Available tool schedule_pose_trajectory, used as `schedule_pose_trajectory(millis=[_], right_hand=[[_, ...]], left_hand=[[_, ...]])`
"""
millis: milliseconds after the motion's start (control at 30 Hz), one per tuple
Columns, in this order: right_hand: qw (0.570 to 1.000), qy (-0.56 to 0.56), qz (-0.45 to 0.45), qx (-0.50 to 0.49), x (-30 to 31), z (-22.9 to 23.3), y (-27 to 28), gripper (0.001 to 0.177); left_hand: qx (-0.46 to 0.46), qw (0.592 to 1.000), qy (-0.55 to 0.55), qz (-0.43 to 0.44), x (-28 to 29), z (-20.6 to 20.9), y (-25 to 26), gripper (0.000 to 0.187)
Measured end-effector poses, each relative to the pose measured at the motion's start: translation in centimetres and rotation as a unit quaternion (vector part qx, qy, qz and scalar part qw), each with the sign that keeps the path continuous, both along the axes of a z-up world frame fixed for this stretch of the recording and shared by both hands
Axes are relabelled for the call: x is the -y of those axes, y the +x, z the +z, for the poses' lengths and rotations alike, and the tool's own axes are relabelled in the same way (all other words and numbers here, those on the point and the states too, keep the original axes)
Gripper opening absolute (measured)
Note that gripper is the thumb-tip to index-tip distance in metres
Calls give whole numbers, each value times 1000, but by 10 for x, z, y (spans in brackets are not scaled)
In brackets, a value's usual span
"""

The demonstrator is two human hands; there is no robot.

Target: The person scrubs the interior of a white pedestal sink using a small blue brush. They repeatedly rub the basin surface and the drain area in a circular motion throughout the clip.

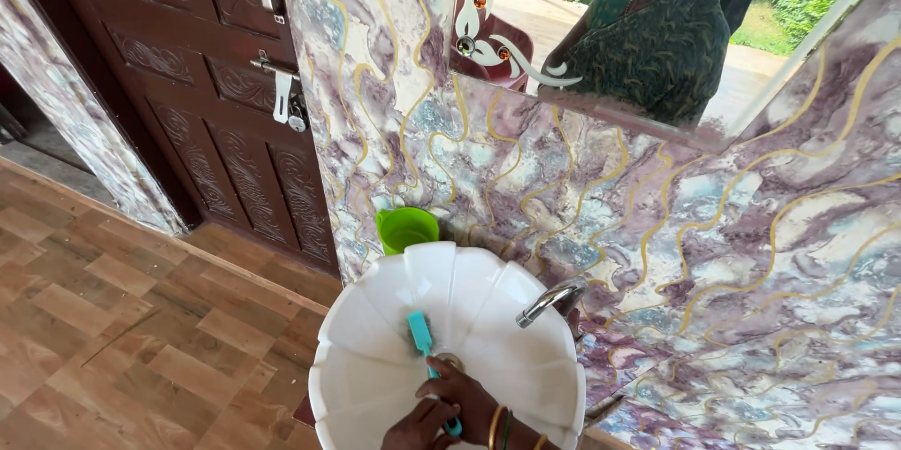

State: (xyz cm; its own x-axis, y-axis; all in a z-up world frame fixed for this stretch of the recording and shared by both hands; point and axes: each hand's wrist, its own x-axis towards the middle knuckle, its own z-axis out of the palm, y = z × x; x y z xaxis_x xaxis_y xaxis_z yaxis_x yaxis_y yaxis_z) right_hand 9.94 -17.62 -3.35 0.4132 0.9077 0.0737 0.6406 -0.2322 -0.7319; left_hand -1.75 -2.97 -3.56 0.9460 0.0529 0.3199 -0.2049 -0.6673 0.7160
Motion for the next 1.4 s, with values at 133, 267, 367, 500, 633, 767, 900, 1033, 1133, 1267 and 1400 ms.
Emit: schedule_pose_trajectory(millis=[133,267,367,500,633,767,900,1033,1133,1267,1400], right_hand=[[997,62,-27,36,-47,33,35,41],[988,148,49,18,-51,19,47,33],[728,46,-142,-669,-20,-16,4,37],[985,25,11,-171,-23,9,6,33],[985,154,81,-15,-63,41,37,38],[979,129,156,-7,-28,20,32,34],[988,18,149,-30,0,3,23,24],[984,137,99,-55,-42,22,40,31],[978,173,108,-33,-44,36,36,20],[992,47,77,-93,2,17,2,14],[995,86,53,-16,-20,10,19,16]], left_hand=[[17,994,-18,102,-13,39,13,33],[24,992,-36,114,-10,55,6,29],[-41,997,-37,53,15,24,-23,35],[64,994,-21,86,17,23,-22,35],[-26,988,-26,151,-9,57,0,30],[53,996,-9,73,14,39,-9,41],[143,990,8,4,26,19,-10,49],[-5,992,17,129,14,41,5,39],[-32,993,10,113,5,48,5,34],[1,1000,7,22,28,13,-16,39],[-27,994,23,106,27,20,0,33]])
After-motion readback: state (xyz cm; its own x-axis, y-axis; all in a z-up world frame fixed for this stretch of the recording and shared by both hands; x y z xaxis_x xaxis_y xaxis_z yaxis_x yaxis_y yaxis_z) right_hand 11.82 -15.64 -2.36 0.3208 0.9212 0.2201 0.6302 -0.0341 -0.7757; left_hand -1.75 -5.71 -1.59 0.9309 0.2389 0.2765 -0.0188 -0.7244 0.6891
